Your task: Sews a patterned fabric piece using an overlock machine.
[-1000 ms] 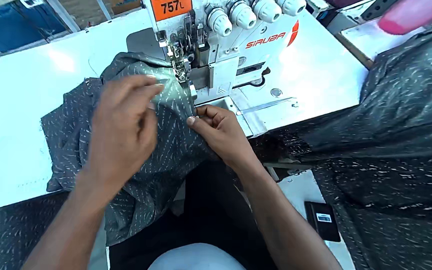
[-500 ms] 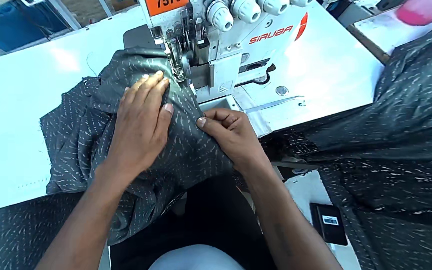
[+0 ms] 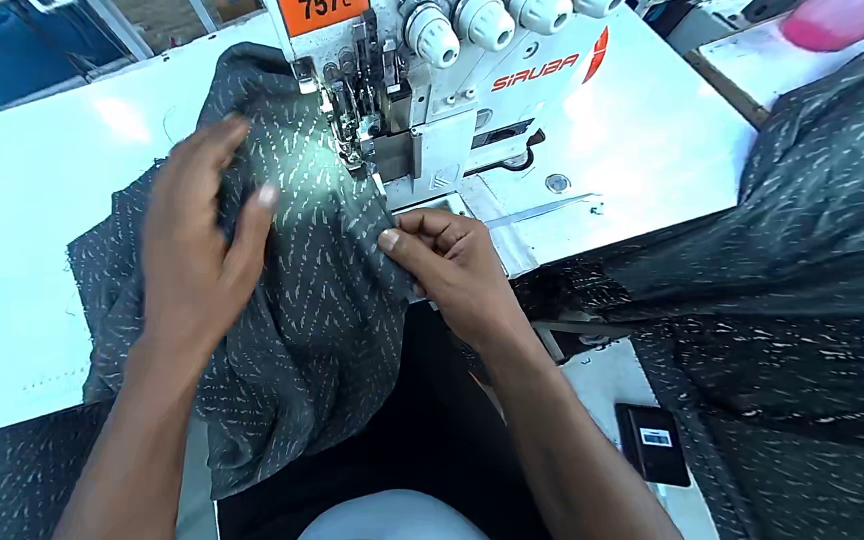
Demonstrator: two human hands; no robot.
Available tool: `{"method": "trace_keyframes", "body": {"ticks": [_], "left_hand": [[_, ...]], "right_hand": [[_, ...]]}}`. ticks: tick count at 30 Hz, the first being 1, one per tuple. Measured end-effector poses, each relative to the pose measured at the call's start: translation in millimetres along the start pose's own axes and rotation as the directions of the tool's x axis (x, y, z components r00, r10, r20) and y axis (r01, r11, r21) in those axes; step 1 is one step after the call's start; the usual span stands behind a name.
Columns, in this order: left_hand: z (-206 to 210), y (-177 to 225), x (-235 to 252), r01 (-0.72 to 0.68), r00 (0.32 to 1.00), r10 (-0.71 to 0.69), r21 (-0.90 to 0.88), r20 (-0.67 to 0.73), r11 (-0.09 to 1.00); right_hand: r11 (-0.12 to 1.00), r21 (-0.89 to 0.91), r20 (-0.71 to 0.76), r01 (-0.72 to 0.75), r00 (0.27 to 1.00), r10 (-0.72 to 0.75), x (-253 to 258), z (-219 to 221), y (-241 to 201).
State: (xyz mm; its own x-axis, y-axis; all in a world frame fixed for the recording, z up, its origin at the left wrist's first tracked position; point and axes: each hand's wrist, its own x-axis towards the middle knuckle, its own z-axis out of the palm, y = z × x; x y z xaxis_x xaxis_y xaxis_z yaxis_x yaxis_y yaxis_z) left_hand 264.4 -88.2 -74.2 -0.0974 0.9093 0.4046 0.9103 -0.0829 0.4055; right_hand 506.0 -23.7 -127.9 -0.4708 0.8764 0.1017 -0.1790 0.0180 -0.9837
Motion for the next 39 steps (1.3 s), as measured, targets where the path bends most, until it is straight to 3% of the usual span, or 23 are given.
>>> {"method": "trace_keyframes", "body": {"ticks": [2, 4, 5, 9, 12, 14, 16, 19, 21, 23, 25, 35, 39], "left_hand": [[-15.1, -5.5, -54.2, 0.263, 0.959, -0.276, 0.148, 0.072, 0.953], [-16.2, -28.0, -91.1, 0.429, 0.87, -0.474, 0.268, 0.135, 0.863], [-14.8, -36.3, -99.6, 0.455, 0.847, -0.512, 0.305, 0.141, 0.837], [-18.6, -52.4, -91.8, 0.426, 0.895, -0.443, 0.196, 0.053, 0.883], [-58.8, -49.8, -55.6, 0.492, 0.87, -0.489, 0.053, -0.058, 0.869], [-83.2, -60.3, -20.8, 0.426, 0.902, -0.411, 0.118, -0.133, 0.897], [-93.8, -62.9, 18.9, 0.197, 0.977, -0.167, 0.266, -0.132, 0.944], [-74.4, 1.3, 28.6, -0.013, 0.994, 0.054, 0.396, -0.093, 0.918], [-29.9, 44.6, 8.1, -0.139, 0.986, 0.156, 0.232, -0.057, 0.963], [10.6, 55.2, -4.3, -0.13, 0.991, 0.13, -0.016, 0.024, 0.991], [27.8, 47.5, -5.2, -0.104, 0.994, 0.108, -0.097, 0.035, 0.99], [25.3, -2.8, 42.2, -0.263, 0.952, 0.273, -0.089, 0.137, 0.961], [23.0, -8.9, 50.7, -0.284, 0.939, 0.302, -0.123, 0.166, 0.951]], "right_hand": [[0.998, -0.026, 0.078, -0.053, 0.995, 0.055, 1.2, -8.4, -4.0], [0.996, -0.044, 0.134, -0.074, 0.988, 0.079, 10.8, -14.1, -4.6], [0.996, -0.013, 0.167, -0.085, 0.982, 0.086, 17.6, -14.6, -3.6], [0.978, 0.161, 0.205, -0.136, 0.973, 0.102, 17.9, -6.5, 2.2], [0.979, 0.173, 0.166, -0.104, 0.983, 0.075, 2.6, -1.6, -1.2], [0.975, 0.195, 0.161, -0.107, 0.984, 0.076, -2.2, 3.4, 3.1], [0.971, 0.219, 0.131, -0.091, 0.989, 0.063, -3.2, 8.3, 2.5], [0.971, 0.223, 0.075, -0.092, 0.994, 0.077, -13.6, 10.6, -1.5], [0.973, 0.205, 0.056, -0.109, 0.993, 0.1, -16.4, 9.4, -0.4], [0.974, 0.2, 0.058, -0.105, 0.994, 0.095, -16.9, 8.9, -0.5], [0.974, 0.205, 0.067, -0.095, 0.994, 0.082, -18.0, 9.2, -2.4], [0.984, 0.162, -0.033, -0.076, 0.996, 0.082, 7.4, 24.3, -7.8], [0.992, 0.113, -0.15, -0.064, 0.985, 0.081, 11.0, 32.7, -9.1]]}}
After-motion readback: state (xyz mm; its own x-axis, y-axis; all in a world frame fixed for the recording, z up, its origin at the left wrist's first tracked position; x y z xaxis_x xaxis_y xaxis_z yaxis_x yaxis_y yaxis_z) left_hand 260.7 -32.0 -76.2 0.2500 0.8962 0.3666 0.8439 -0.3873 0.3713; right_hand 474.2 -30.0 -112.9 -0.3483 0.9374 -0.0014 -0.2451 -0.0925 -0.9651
